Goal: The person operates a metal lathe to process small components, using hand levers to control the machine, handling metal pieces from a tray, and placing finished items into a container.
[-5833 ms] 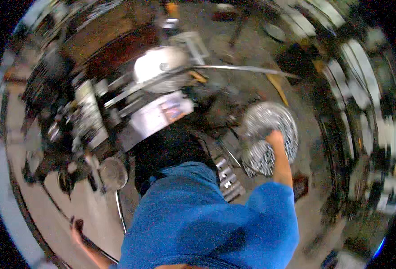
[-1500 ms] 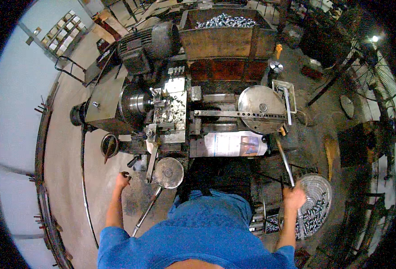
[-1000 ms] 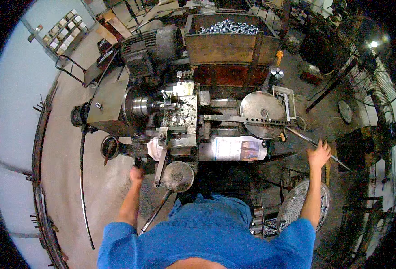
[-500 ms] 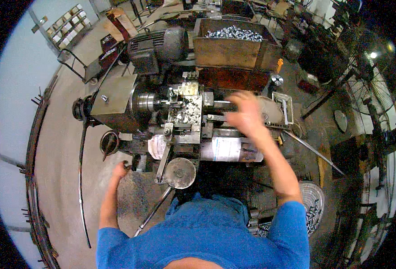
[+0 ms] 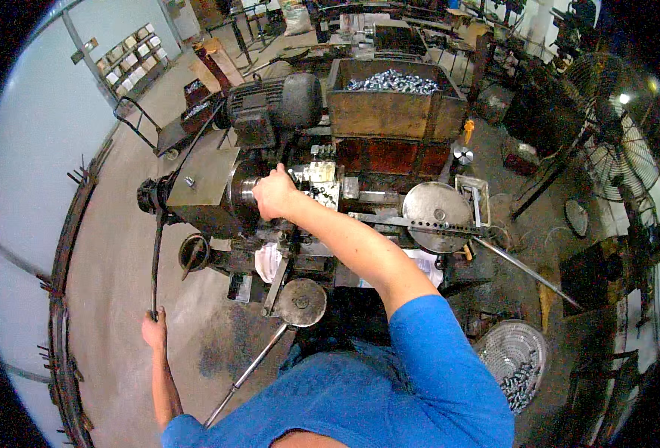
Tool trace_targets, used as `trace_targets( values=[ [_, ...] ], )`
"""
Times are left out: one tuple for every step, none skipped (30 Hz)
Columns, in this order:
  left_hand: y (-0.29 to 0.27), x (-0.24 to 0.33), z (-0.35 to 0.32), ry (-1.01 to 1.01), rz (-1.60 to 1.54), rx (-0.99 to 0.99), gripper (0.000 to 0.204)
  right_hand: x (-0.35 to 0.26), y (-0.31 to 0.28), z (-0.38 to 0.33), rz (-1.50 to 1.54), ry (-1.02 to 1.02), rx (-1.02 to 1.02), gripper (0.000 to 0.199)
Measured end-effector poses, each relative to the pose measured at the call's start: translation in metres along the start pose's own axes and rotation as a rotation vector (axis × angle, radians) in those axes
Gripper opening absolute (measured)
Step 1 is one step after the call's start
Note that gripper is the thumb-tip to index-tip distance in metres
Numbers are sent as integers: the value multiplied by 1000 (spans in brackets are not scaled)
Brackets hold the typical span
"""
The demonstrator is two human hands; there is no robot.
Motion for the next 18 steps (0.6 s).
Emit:
trace_targets(
  values=[
    [-9,15,-13,-20,3,-36,47,0,4,0,15,3,10,32],
    [-19,24,-20,-41,11,-62,46,-1,5,4,34,4,28,32],
    [-24,29,-23,-60,17,-90,45,-3,8,4,41,-7,37,29],
    [-25,32,-25,-20,7,-51,43,-2,13,5,66,-18,56,27],
    [-22,29,-33,19,-4,-16,41,-4,15,6,58,-28,90,25],
    [-20,27,-37,60,-17,18,39,-4,16,6,48,-34,123,24],
    [-20,33,-33,57,-121,-76,33,-3,15,2,41,-34,119,21],
    [-20,33,-30,18,-201,-191,32,-3,8,-2,25,-49,159,22],
    [-17,34,-25,-16,-283,-309,30,4,1,-6,24,-34,160,23],
    [-15,32,-22,-57,-360,-426,29,9,-11,-11,24,-28,162,23],
    [-13,34,-16,-57,-450,-506,27,23,-31,-18,32,-12,259,24],
    [-7,31,-12,-102,-526,-552,24,43,-50,-27,38,7,355,24],
    [4,27,-5,-115,-617,-570,21,66,-69,-35,-8,35,489,25],
    [16,22,-3,-124,-703,-594,18,87,-88,-40,35,115,429,28],
    [26,23,0,-200,-778,-579,17,113,-102,-45,-8,186,524,32],
    [37,25,2,-275,-850,-575,16,133,-112,-55,-57,260,613,37],
    [48,25,7,-273,-873,-594,17,144,-120,-68,-102,344,695,46],
    [57,25,13,-276,-890,-612,19,153,-127,-79,-145,421,775,56]
  ],
)
Point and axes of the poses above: each hand's wrist, its own z-axis towards the middle knuckle, its own y-axis out of the palm, x = y × z, the point moved 6 cm from there along z, towards the middle knuckle, and after that the axes turned 14 degrees about x, right-handed, at the moved point
